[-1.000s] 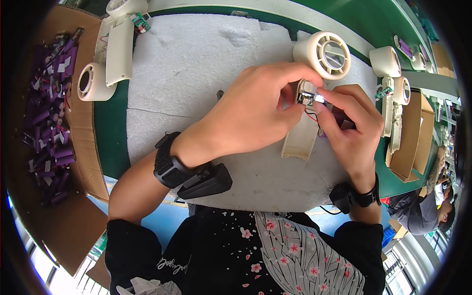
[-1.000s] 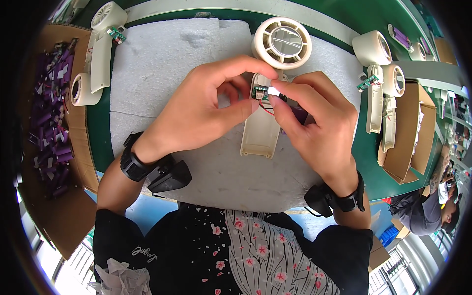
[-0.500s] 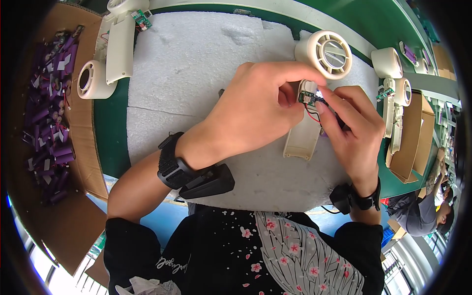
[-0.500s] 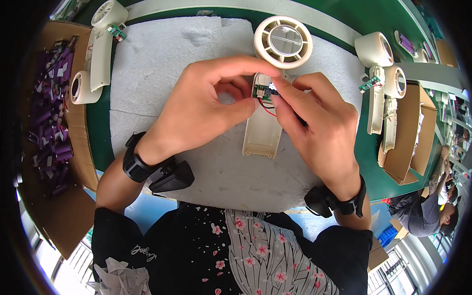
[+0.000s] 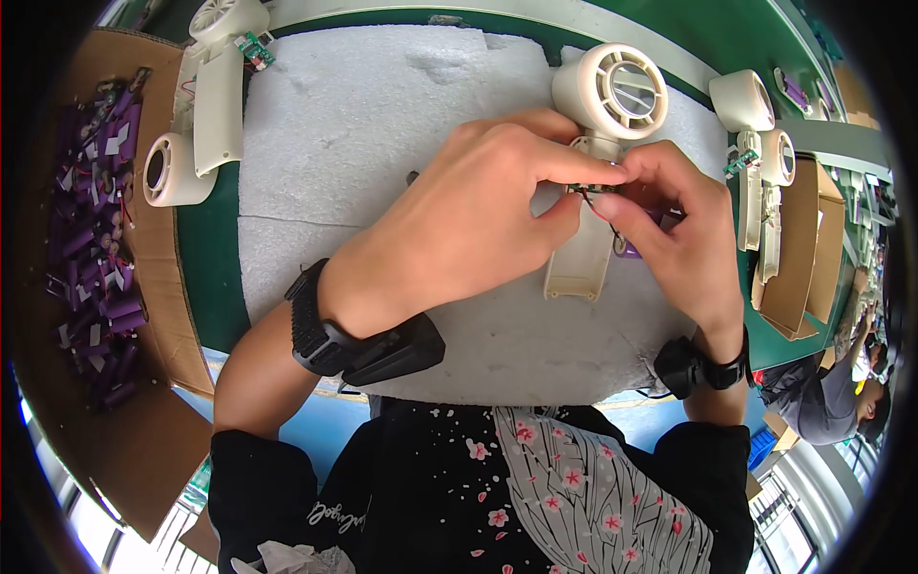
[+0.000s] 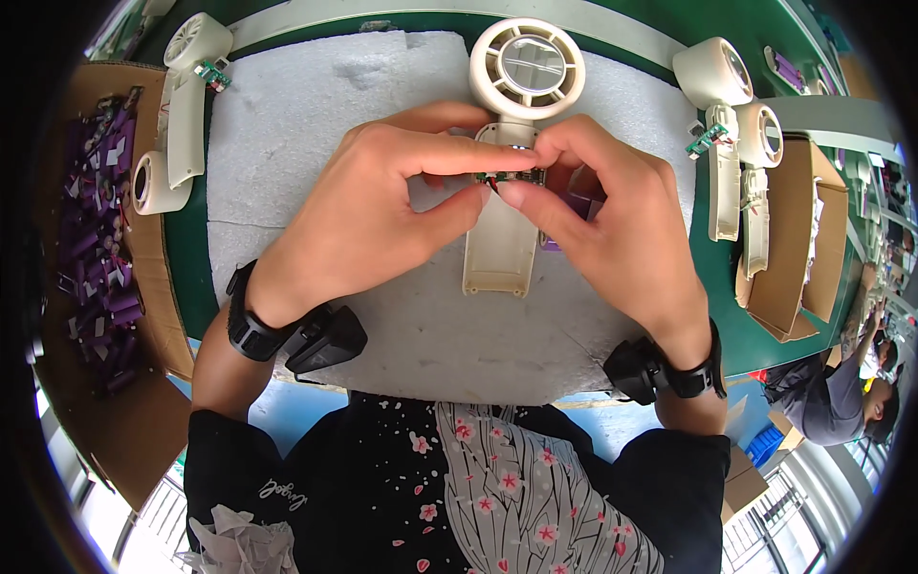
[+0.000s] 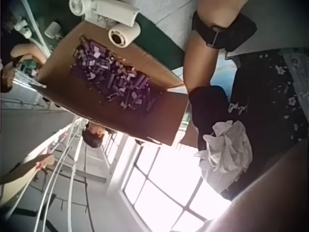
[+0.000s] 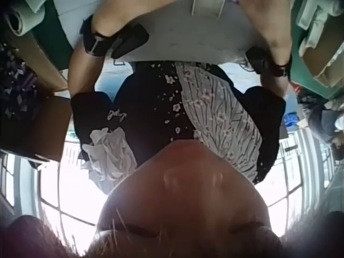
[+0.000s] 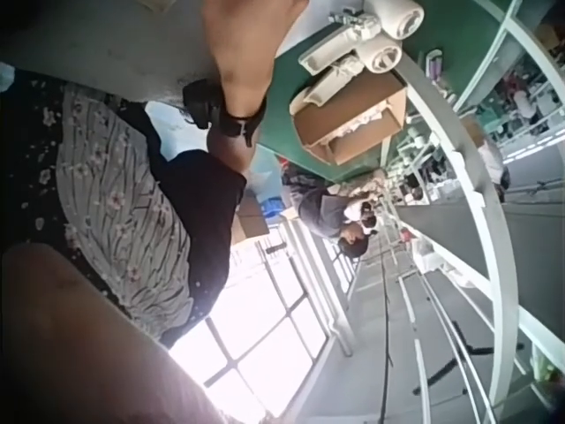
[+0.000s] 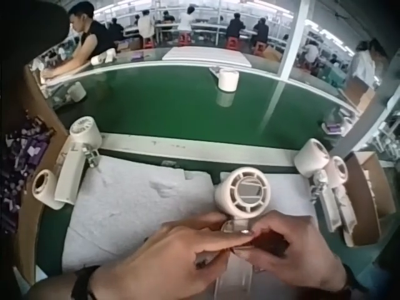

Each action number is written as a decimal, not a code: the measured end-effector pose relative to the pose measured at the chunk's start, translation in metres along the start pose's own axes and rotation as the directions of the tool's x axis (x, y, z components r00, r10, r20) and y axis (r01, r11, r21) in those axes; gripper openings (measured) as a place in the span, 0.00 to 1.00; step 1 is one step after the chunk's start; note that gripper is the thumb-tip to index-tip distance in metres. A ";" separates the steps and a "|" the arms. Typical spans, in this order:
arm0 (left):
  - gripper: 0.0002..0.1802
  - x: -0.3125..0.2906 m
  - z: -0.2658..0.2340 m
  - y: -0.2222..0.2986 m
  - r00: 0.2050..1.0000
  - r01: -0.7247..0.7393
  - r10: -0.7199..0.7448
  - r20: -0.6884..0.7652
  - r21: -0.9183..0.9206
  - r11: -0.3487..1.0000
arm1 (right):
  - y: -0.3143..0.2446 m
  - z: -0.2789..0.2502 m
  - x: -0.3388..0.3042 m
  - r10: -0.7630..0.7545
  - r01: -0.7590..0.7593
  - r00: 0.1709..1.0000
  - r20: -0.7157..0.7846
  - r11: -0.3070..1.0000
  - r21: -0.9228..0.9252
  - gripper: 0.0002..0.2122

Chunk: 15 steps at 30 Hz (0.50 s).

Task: The person connects a battery pack to a circuit board by hand, fits the board into a plastic fan housing, and presses the battery pack into the handle before repeating the process.

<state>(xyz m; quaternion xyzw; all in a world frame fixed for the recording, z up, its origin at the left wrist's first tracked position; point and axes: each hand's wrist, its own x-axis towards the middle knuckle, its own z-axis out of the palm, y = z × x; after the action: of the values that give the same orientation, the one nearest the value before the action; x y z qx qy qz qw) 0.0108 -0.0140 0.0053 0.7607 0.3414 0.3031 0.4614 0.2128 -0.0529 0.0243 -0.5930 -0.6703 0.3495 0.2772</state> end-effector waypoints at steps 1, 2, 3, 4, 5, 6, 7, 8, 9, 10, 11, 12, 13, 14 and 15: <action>0.22 0.000 0.000 0.000 1.000 -0.004 0.004 0.016 -0.003 1.000 | -0.001 -0.003 -0.001 -0.018 0.017 0.999 0.051 1.000 0.022 0.15; 0.22 0.000 -0.001 0.000 0.999 -0.009 0.009 0.031 -0.005 1.000 | -0.002 -0.005 -0.001 -0.039 0.034 0.994 0.102 0.998 0.044 0.17; 0.22 0.000 -0.001 -0.001 1.000 -0.008 0.008 0.026 -0.001 1.000 | -0.003 -0.007 -0.002 -0.045 0.040 0.993 0.105 0.998 0.045 0.17; 0.22 -0.001 -0.001 -0.002 1.000 0.001 -0.001 0.021 -0.028 1.000 | -0.003 -0.010 -0.003 -0.050 0.044 0.992 0.120 0.997 0.056 0.19; 0.21 -0.001 -0.001 -0.002 1.000 0.010 -0.009 0.016 -0.055 0.998 | -0.004 -0.012 -0.004 -0.056 0.048 0.989 0.134 0.997 0.067 0.21; 0.21 -0.001 -0.001 -0.003 1.000 0.017 -0.016 0.019 -0.086 0.996 | -0.005 -0.012 -0.005 -0.055 0.044 0.988 0.143 0.996 0.078 0.23; 0.21 -0.001 -0.001 -0.003 1.000 0.017 -0.015 0.022 -0.084 0.996 | -0.005 -0.012 -0.004 -0.055 0.044 0.989 0.140 0.996 0.079 0.23; 0.21 -0.002 -0.002 -0.003 0.999 0.034 -0.034 0.006 -0.093 0.995 | -0.005 -0.012 -0.003 -0.091 0.088 0.989 0.116 0.996 0.028 0.23; 0.20 -0.002 -0.004 -0.003 0.999 0.051 -0.052 -0.009 -0.103 0.993 | -0.004 -0.012 -0.001 -0.127 0.130 0.988 0.092 0.991 -0.025 0.23; 0.20 -0.002 -0.005 -0.003 0.997 0.066 -0.069 -0.022 -0.114 0.991 | -0.005 -0.013 -0.001 -0.163 0.168 0.984 0.070 0.982 -0.080 0.24; 0.20 -0.001 -0.004 -0.003 0.998 0.056 -0.058 -0.013 -0.120 0.991 | -0.007 -0.016 -0.002 -0.156 0.160 0.986 0.059 0.983 -0.090 0.24; 0.19 -0.001 -0.003 -0.001 0.996 0.068 -0.075 -0.050 -0.128 0.989 | -0.010 -0.019 -0.003 -0.318 0.317 0.948 0.025 0.934 -0.165 0.23; 0.19 0.003 0.002 -0.001 0.993 0.066 -0.079 -0.083 -0.149 0.987 | -0.012 -0.027 -0.006 -0.468 0.453 0.884 0.007 0.852 -0.263 0.22; 0.19 0.006 0.006 0.000 0.990 0.062 -0.083 -0.114 -0.174 0.983 | -0.014 -0.034 -0.009 -0.604 0.566 0.797 0.013 0.739 -0.364 0.22; 0.19 0.006 0.005 0.002 0.987 0.098 -0.119 -0.109 -0.177 0.979 | -0.013 -0.022 -0.020 -0.730 0.704 0.672 -0.127 0.682 -0.199 0.20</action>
<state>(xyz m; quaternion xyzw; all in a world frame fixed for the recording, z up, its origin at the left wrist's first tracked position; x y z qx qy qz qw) 0.0186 -0.0125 0.0056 0.6791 0.3823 0.3505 0.5195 0.2247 -0.0704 0.0488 -0.3301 -0.8404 0.1065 0.4164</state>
